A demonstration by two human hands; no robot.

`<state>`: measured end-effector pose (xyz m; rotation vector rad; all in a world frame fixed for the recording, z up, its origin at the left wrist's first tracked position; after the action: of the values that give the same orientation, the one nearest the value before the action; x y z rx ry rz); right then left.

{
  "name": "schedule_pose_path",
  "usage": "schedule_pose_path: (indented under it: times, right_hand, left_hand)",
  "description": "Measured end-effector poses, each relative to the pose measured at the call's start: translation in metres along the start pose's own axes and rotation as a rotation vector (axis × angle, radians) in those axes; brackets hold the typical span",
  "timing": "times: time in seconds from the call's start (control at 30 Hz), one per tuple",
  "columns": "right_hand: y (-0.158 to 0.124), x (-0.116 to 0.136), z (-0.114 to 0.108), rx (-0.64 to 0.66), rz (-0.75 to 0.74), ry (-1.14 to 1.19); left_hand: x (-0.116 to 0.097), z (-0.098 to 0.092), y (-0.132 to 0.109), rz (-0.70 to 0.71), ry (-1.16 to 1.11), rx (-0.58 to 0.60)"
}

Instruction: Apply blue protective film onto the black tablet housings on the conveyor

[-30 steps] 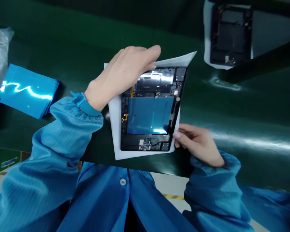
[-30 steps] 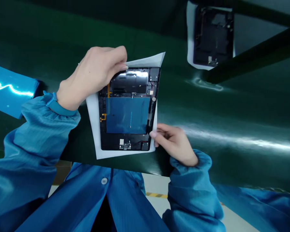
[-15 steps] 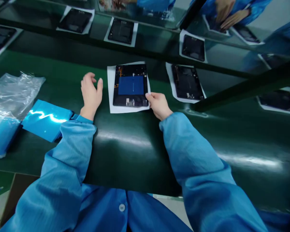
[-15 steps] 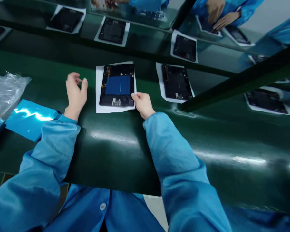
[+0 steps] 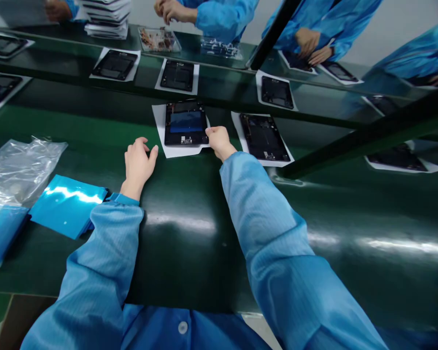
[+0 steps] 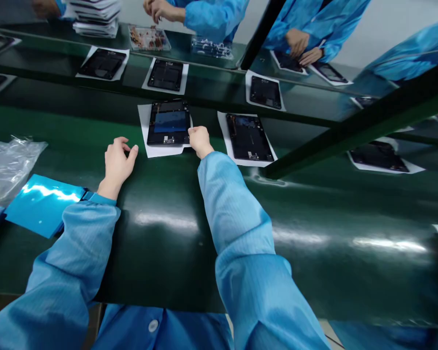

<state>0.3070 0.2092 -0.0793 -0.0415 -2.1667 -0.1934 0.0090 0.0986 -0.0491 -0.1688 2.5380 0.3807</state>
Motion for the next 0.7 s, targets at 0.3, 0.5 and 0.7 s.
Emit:
schedule_pose_path:
  times: [0.3, 0.5, 0.7]
  right_hand:
    - [0.002, 0.002, -0.008, -0.103, 0.023, -0.097]
    - [-0.012, 0.002, 0.002, -0.036, -0.011, -0.307]
    - [-0.024, 0.017, -0.032, -0.019, -0.153, -0.627]
  left_hand:
    - [-0.008, -0.003, -0.004, -0.013, 0.075, 0.046]
    - [-0.011, -0.004, -0.006, -0.013, 0.101, 0.070]
    - [-0.015, -0.005, -0.009, -0.026, 0.128, 0.088]
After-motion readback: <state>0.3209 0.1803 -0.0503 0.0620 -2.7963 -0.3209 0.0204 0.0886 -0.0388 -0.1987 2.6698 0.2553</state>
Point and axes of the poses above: each hand's wrist, its own y-axis towards the middle knuckle, its own z-axis out of the palm, x = y × z, the point moved 3 cm from there along y, towards the middle knuckle, and after that the axes turned 7 degrees about -z, right-handed, at the moved point
